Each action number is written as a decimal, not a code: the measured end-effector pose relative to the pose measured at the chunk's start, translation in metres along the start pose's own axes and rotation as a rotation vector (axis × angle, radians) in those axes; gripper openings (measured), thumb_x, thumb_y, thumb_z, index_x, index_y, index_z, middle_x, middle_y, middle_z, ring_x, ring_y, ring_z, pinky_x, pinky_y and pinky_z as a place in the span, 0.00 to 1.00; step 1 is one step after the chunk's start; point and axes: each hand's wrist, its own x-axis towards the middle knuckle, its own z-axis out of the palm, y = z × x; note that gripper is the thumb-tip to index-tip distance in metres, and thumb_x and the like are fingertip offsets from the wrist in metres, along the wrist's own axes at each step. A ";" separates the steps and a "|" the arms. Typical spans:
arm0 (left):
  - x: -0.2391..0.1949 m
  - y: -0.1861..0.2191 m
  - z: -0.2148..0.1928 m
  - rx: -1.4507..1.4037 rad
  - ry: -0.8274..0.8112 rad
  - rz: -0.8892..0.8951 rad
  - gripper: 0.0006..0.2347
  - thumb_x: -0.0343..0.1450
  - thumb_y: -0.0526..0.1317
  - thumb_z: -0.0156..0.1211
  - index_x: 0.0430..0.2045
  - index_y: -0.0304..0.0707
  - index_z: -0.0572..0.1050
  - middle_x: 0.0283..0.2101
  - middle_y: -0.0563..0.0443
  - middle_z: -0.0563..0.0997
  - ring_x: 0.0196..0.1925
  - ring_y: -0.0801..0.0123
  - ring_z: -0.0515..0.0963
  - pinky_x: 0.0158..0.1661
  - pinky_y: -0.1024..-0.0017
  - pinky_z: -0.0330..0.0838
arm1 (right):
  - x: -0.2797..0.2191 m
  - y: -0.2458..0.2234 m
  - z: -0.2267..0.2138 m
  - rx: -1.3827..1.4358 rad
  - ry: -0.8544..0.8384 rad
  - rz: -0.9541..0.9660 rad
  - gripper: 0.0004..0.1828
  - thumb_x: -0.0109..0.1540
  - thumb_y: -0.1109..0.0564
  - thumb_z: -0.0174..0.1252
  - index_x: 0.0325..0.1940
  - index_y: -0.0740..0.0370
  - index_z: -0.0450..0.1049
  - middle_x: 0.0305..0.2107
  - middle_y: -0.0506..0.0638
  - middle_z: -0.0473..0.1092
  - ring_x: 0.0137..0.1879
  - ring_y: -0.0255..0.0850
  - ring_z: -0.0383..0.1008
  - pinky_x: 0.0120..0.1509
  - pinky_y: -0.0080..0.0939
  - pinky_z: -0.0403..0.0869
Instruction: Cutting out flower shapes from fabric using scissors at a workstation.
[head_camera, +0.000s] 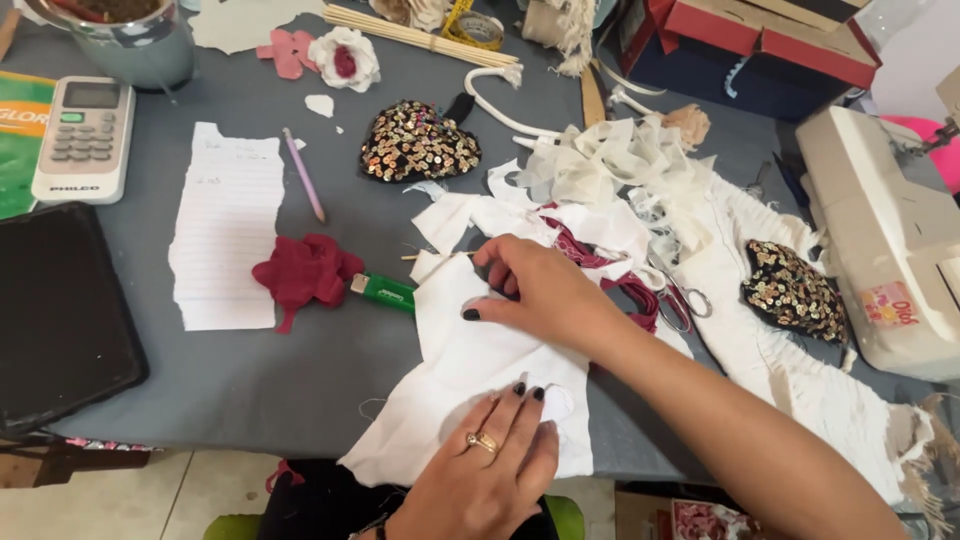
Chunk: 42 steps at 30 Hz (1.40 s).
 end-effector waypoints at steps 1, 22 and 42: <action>-0.002 0.001 0.001 -0.047 0.006 -0.019 0.12 0.77 0.35 0.43 0.44 0.31 0.77 0.54 0.31 0.78 0.56 0.45 0.78 0.58 0.54 0.71 | 0.005 -0.006 -0.002 -0.002 -0.072 0.107 0.20 0.57 0.45 0.70 0.46 0.49 0.70 0.29 0.37 0.76 0.35 0.30 0.73 0.43 0.35 0.70; -0.025 -0.032 -0.038 0.038 0.163 0.035 0.06 0.79 0.42 0.57 0.46 0.43 0.73 0.48 0.50 0.79 0.50 0.63 0.82 0.55 0.59 0.77 | -0.134 0.022 0.004 -0.027 0.176 -0.503 0.15 0.61 0.57 0.64 0.53 0.54 0.79 0.42 0.50 0.80 0.47 0.40 0.82 0.55 0.39 0.79; -0.087 -0.065 -0.071 -0.008 0.025 0.023 0.06 0.75 0.40 0.60 0.41 0.42 0.82 0.46 0.52 0.83 0.51 0.65 0.82 0.57 0.56 0.74 | -0.153 0.043 0.040 -0.225 0.185 -0.618 0.22 0.59 0.50 0.70 0.57 0.54 0.77 0.53 0.47 0.77 0.61 0.45 0.77 0.71 0.58 0.71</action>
